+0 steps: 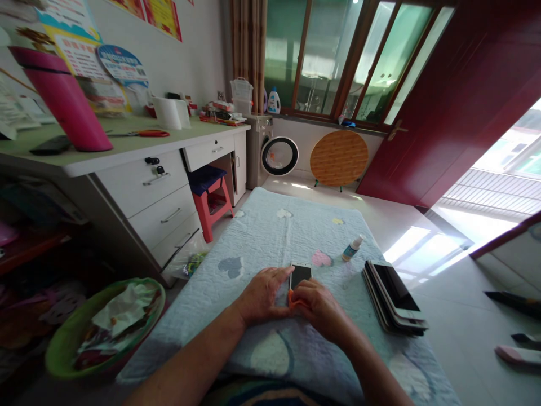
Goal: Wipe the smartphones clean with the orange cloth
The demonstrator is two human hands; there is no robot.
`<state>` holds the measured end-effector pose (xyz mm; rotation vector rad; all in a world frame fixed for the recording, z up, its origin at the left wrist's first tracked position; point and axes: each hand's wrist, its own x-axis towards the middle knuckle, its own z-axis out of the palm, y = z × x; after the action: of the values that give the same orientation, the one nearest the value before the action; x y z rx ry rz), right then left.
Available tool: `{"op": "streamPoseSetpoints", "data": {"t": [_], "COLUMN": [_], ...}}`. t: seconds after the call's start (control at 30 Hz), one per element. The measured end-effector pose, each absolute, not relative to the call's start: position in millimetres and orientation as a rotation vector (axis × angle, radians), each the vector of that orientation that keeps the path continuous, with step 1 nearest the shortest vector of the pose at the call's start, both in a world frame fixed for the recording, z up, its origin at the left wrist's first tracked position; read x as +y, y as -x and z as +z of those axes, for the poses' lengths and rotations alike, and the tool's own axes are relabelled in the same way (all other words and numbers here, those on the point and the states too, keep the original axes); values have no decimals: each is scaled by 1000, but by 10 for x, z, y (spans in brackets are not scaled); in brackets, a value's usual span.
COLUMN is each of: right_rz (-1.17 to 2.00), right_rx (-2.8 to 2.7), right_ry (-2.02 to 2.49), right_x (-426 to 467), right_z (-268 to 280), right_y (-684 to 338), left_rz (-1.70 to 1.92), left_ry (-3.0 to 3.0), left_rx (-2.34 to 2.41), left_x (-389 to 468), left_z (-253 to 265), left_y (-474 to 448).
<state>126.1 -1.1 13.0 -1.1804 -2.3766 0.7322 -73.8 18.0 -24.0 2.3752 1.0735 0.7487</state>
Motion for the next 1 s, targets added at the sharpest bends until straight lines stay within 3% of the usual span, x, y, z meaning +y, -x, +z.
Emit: {"op": "streamPoseSetpoints", "data": {"t": [0.43,1.0], "right_rz": [709,688], "right_rx": [-2370,-2390], "right_ry": [1379,1240], "right_x": [-19,-109], "right_z": [168,95], "right_y": [-1561,-1270], "left_rz": [640,679], "left_ry": [-2407,-2430], "left_rx": [1082,1061], "left_x": [224,218], "left_z": [-243,-250], "left_y": [747,738]}}
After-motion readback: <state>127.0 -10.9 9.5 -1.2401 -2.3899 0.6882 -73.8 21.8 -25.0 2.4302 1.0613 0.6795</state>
